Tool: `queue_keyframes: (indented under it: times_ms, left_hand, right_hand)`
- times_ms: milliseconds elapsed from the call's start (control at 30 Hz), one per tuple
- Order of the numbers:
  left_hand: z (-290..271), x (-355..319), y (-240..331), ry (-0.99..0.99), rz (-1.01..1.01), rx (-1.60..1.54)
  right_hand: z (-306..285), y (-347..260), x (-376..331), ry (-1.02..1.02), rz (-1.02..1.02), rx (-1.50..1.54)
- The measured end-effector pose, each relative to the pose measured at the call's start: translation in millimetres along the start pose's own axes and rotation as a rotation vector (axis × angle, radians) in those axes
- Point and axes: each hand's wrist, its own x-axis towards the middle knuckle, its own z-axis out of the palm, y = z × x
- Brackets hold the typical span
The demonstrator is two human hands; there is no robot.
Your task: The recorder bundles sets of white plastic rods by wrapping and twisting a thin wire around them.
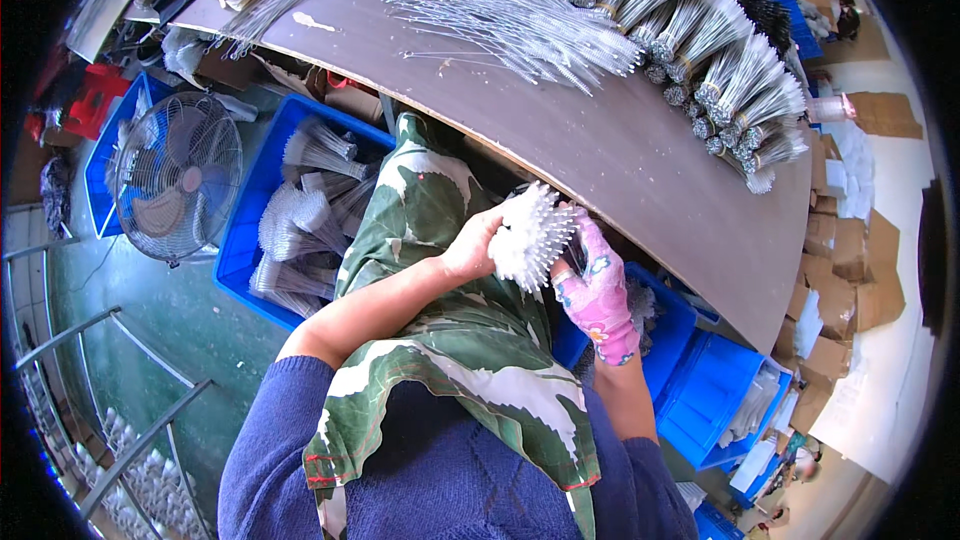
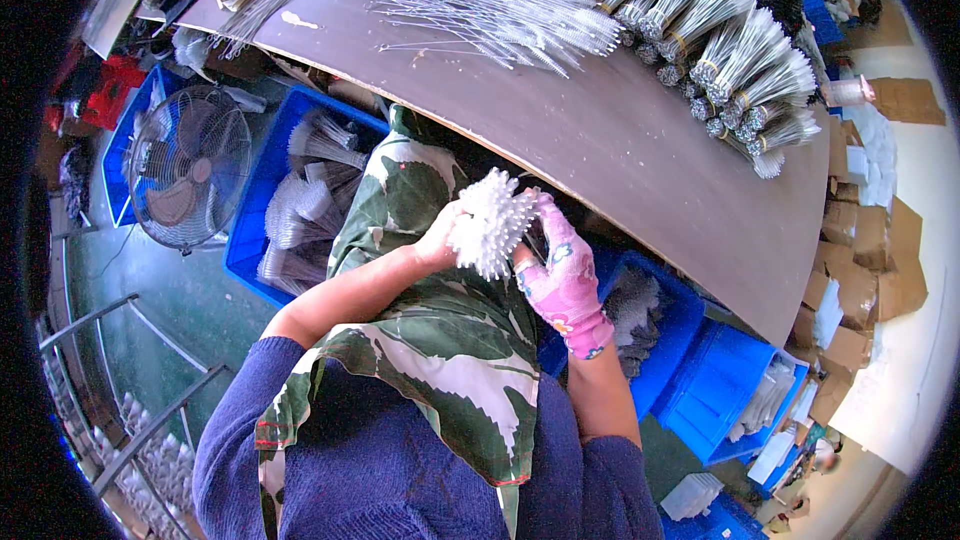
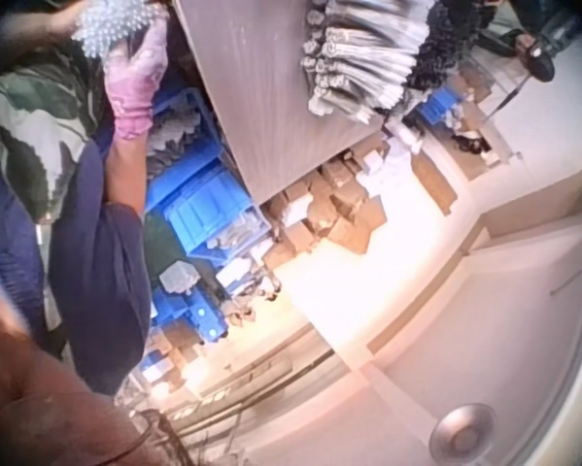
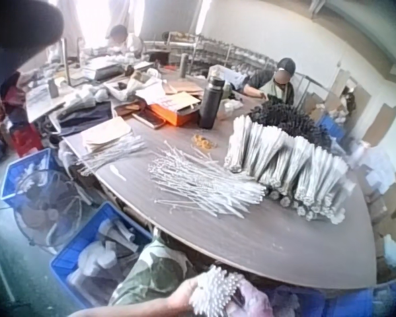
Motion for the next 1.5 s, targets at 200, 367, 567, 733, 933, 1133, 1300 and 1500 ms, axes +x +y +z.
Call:
queue_keyframes:
  times_ms: [200,367,567,733,933,1133,1300,1500]
  left_hand:
    - [-25.7,-2.5,-5.8,-0.128,0.175,1.070]
    - [-4.7,-16.1,9.1,-0.100,-0.063,0.477]
    - [-18.7,-14.2,-5.3,-0.124,-0.013,0.855]
    - [-31.1,-9.7,-12.7,-0.241,0.195,1.323]
    - [-36.5,-8.2,-22.3,-0.217,0.095,0.784]
    - [-36.9,-9.0,-26.5,-0.165,0.040,0.536]
    - [-11.8,-23.0,9.4,-0.179,-0.002,0.671]
    - [-10.7,-24.7,6.4,-0.144,-0.021,0.653]
  right_hand:
    - [4.8,-7.8,-5.8,-0.007,-0.028,-0.051]
    - [7.9,-17.1,-7.2,-0.021,-0.003,-0.022]
    - [5.8,-14.4,-11.0,-0.016,-0.036,0.037]
    - [-9.3,-5.1,-12.7,-0.037,0.115,0.167]
    - [-11.6,-5.4,-15.2,-0.005,0.244,0.270]
    - [-11.3,3.3,-14.0,-0.043,0.217,0.210]
    - [-42.0,-8.4,-4.1,-0.217,0.432,0.352]
    - [-54.6,-15.3,5.2,-0.268,0.442,0.227]
